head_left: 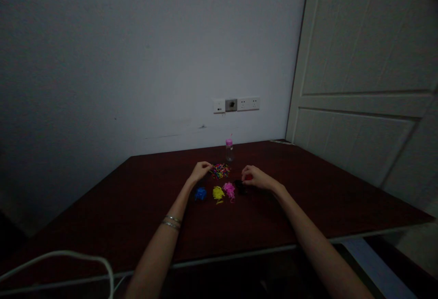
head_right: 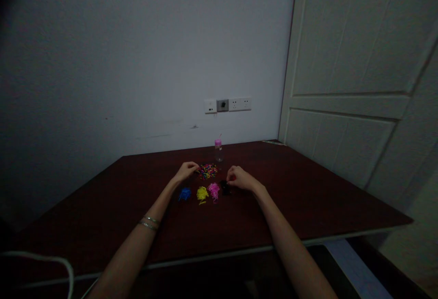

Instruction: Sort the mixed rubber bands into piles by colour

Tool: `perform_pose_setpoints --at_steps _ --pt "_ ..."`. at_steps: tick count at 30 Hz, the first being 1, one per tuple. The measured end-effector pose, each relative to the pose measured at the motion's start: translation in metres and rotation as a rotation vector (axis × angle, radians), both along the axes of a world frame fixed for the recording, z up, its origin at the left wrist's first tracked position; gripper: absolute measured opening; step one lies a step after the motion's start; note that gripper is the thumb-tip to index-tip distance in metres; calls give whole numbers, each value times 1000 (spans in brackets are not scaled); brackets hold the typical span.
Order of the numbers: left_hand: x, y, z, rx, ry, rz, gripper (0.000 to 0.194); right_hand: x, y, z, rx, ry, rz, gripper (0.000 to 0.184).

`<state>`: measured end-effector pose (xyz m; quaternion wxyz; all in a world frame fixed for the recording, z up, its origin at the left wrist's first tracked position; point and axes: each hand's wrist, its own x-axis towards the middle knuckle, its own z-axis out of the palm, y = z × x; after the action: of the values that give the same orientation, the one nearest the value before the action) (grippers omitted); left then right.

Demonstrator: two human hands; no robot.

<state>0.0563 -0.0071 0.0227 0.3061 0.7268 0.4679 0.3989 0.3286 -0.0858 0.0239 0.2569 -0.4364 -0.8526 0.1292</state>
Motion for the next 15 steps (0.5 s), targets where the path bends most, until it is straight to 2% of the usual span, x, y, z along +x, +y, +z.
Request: perform_pose_setpoints --at_steps 7,15 --pt "-7 5 -8 -32 24 34 22 -3 -2 2 -19 24 -2 11" --pt "-10 -4 -10 -1 273 5 22 1 -2 4 99 87 -121 19"
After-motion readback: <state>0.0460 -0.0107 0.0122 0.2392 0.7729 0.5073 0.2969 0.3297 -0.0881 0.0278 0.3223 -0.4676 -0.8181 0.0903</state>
